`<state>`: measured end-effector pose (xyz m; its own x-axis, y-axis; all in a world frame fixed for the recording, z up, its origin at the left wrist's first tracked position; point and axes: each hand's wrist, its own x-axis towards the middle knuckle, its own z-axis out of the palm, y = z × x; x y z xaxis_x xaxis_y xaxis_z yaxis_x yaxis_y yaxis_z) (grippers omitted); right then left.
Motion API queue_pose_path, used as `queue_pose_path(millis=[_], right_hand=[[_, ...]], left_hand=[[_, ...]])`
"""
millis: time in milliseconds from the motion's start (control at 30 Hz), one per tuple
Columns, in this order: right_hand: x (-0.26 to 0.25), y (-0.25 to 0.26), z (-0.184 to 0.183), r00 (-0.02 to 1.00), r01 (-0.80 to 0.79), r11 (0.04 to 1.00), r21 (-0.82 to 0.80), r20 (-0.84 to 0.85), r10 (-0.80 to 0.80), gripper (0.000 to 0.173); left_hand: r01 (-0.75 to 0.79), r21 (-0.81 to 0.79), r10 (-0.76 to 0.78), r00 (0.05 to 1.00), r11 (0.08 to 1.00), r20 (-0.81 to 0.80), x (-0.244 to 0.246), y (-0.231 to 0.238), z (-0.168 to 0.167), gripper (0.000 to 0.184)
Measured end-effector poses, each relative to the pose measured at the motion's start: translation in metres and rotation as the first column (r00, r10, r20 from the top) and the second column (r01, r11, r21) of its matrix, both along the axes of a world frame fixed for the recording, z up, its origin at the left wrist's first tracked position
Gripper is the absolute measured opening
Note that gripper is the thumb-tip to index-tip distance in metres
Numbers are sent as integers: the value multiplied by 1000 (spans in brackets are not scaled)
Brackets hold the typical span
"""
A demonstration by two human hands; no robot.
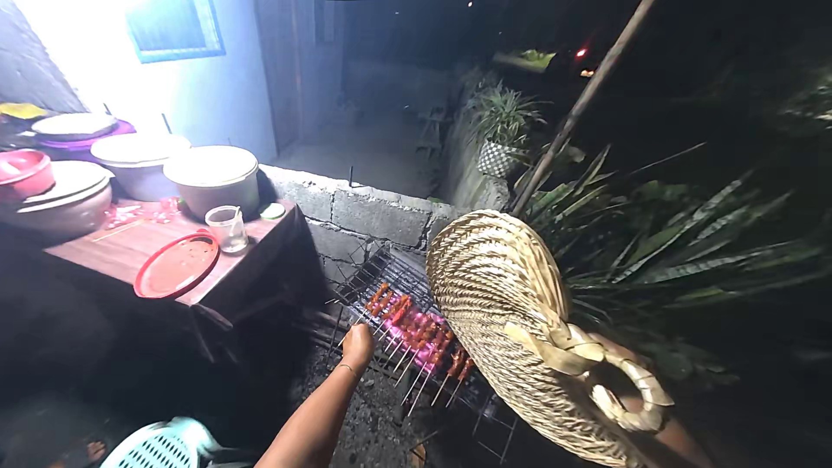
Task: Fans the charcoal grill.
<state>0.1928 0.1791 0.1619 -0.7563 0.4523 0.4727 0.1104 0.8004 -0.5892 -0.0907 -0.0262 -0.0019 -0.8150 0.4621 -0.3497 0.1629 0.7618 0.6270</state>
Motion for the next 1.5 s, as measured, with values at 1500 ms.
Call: queue_pose_path(millis=[1500], right_hand=[[-45, -69, 46, 947, 282, 959, -11, 162, -277, 32]], left_hand=[[111, -94, -111, 994, 989, 11, -2, -3, 15, 27]])
